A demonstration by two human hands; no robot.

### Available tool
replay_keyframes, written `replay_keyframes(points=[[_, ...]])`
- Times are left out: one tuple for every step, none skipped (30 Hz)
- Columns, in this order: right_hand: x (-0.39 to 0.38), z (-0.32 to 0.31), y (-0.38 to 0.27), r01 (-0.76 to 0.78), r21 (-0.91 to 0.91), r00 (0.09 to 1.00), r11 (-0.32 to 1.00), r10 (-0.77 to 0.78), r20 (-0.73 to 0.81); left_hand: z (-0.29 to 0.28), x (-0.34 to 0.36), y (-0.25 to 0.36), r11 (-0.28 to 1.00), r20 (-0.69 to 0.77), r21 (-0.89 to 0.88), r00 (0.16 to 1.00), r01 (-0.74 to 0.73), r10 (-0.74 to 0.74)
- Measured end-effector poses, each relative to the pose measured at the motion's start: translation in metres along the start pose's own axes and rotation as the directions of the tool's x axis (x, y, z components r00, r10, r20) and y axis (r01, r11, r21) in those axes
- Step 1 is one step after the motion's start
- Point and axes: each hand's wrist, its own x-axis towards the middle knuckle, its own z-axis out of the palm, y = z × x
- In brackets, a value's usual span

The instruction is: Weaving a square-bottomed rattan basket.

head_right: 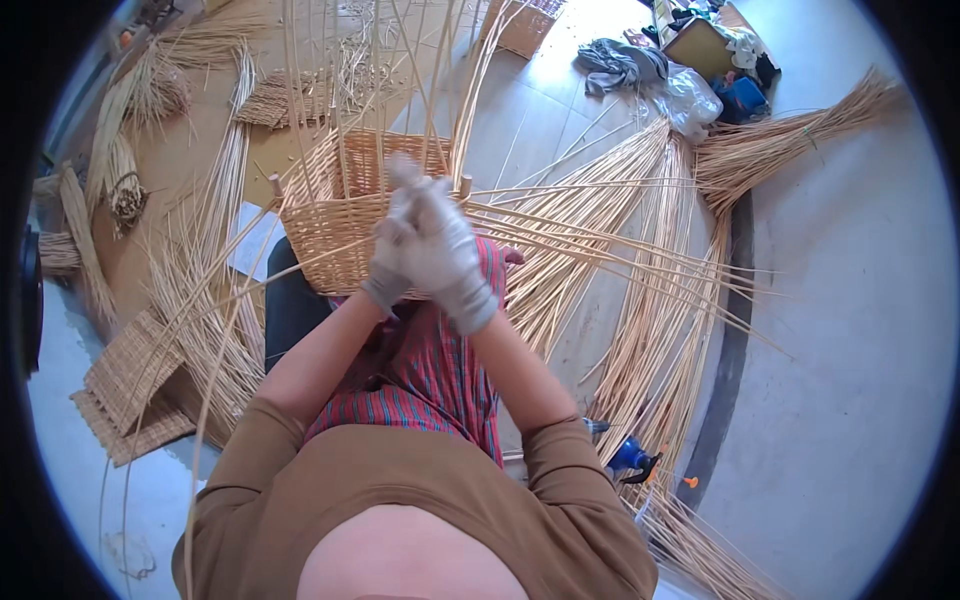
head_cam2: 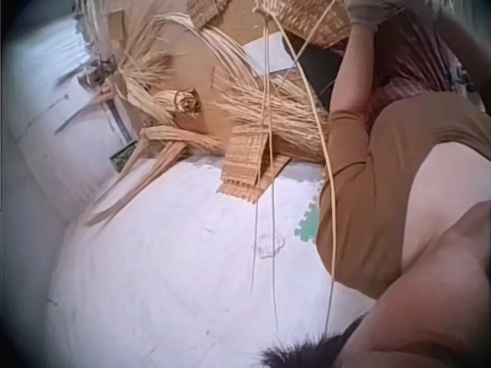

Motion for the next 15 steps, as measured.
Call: replay_keyframes(points=[[0.012,-0.018,-0.008,0.042,-0.4,0.989,0.916,-0.096,-0.116,-0.012,0.002,0.007,0.929,0.026,0.354,0.994,-0.112,0.11],[0.025,-0.038,-0.016,0.066,-0.737,0.95,0.673,-0.268,-0.159,-0.023,0.004,0.017,0.728,0.061,0.662,0.98,-0.18,0.187],[0.037,-0.051,-0.021,-0.192,-0.745,0.962,0.638,-0.028,-0.272,-0.036,0.0,0.031,0.786,0.049,0.592,0.981,-0.179,0.186],[0.04,-0.051,-0.022,-0.255,-0.745,0.964,0.617,0.101,-0.246,-0.046,0.004,0.049,0.753,-0.06,0.654,0.988,-0.07,0.144],[0.042,-0.051,-0.021,-0.358,-0.741,0.932,0.568,0.268,-0.245,-0.051,0.008,0.066,0.723,-0.099,0.691,0.987,-0.022,0.125],[0.042,-0.053,-0.018,-0.422,-0.743,0.891,0.52,0.39,-0.233,-0.049,0.014,0.072,0.677,-0.217,0.728,0.973,0.105,0.082],[0.039,-0.046,-0.01,-0.368,-0.766,0.929,0.527,0.23,-0.288,-0.039,0.022,0.07,0.614,-0.041,0.784,0.979,-0.092,0.199],[0.037,-0.043,-0.002,-0.328,-0.786,0.942,0.524,0.124,-0.311,-0.023,0.038,0.065,0.52,0.07,0.827,0.957,-0.214,0.282],[0.036,-0.042,0.005,-0.291,-0.806,0.944,0.516,0.015,-0.331,-0.003,0.054,0.059,0.426,0.205,0.833,0.912,-0.353,0.355],[0.036,-0.041,0.012,-0.271,-0.824,0.942,0.498,-0.037,-0.333,0.022,0.073,0.051,0.091,0.431,0.869,0.835,-0.486,0.343],[0.036,-0.038,0.021,-0.22,-0.824,0.923,0.521,-0.162,-0.349,0.052,0.09,0.041,-0.233,0.667,0.745,0.686,-0.625,0.29],[0.036,-0.036,0.029,-0.23,-0.854,0.921,0.466,-0.18,-0.346,0.086,0.097,0.026,-0.182,0.64,0.768,0.721,-0.614,0.268],[0.039,-0.036,0.034,-0.257,-0.874,0.931,0.413,-0.137,-0.339,0.11,0.091,0.029,-0.091,0.595,0.803,0.787,-0.589,0.162],[0.042,-0.038,0.038,-0.322,-0.885,0.921,0.338,-0.103,-0.375,0.137,0.084,0.032,0.013,0.57,0.81,0.793,-0.586,0.216],[0.047,-0.04,0.04,-0.319,-0.872,0.932,0.373,-0.043,-0.359,0.155,0.067,0.048,0.151,0.513,0.835,0.848,-0.529,0.132]])
